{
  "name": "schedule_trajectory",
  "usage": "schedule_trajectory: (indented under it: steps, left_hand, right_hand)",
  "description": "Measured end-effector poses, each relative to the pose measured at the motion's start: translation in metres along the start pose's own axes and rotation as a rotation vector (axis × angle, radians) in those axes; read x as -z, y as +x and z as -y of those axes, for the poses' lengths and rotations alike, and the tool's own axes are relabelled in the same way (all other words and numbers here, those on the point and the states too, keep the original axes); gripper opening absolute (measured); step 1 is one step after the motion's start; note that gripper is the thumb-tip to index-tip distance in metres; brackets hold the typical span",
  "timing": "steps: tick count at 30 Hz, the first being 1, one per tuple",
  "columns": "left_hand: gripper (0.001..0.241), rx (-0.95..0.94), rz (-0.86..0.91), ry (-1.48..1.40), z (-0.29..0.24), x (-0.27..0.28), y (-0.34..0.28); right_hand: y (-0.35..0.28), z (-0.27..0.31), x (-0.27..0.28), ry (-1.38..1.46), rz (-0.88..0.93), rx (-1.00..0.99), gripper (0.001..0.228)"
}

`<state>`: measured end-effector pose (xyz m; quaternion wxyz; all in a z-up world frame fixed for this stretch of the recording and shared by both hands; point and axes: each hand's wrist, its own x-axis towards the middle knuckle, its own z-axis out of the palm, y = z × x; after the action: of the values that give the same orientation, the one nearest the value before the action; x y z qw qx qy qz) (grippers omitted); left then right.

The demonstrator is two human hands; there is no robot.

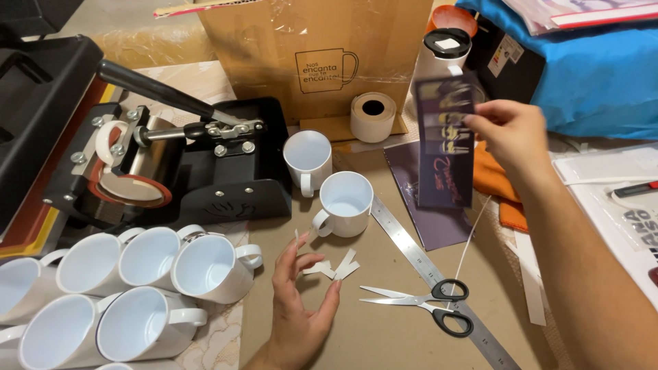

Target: The person cuts strips of white tape using scissors and applies them to the sides of white ceramic mugs. They handle multiple mugs, placing some into a cardboard box and others on the table, while repeatedly cutting and positioning tape pieces.

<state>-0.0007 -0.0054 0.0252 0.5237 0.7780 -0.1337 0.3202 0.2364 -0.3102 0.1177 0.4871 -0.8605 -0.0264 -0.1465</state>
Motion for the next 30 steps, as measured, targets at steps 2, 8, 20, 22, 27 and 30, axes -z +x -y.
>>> schedule_trajectory:
  steps: [2,8,20,22,27,30]
  left_hand:
    - [0.088,0.014,0.011,0.001,0.003,0.0,0.002]
    - [0.091,0.031,-0.025,0.193,0.004,0.001,0.029]
    - [0.082,0.044,-0.029,0.181,0.017,-0.017,0.051]
    - [0.084,0.064,0.001,0.149,0.015,-0.02,0.058]
    - [0.082,0.094,0.016,0.179,0.029,-0.028,0.055]
    - [0.083,0.089,0.007,0.146,0.031,-0.03,0.055]
  right_hand:
    - [-0.027,0.014,0.007,0.142,-0.066,0.038,0.009]
    - [-0.094,-0.018,-0.02,0.056,-0.232,0.352,0.025]
    - [-0.113,-0.015,-0.059,-0.172,0.526,0.236,0.061]
    - [-0.112,0.003,-0.053,-0.091,0.505,0.513,0.052]
    - [-0.105,0.0,-0.064,0.257,0.609,0.302,0.058]
    - [-0.102,-0.016,-0.08,0.427,0.762,0.221,0.081]
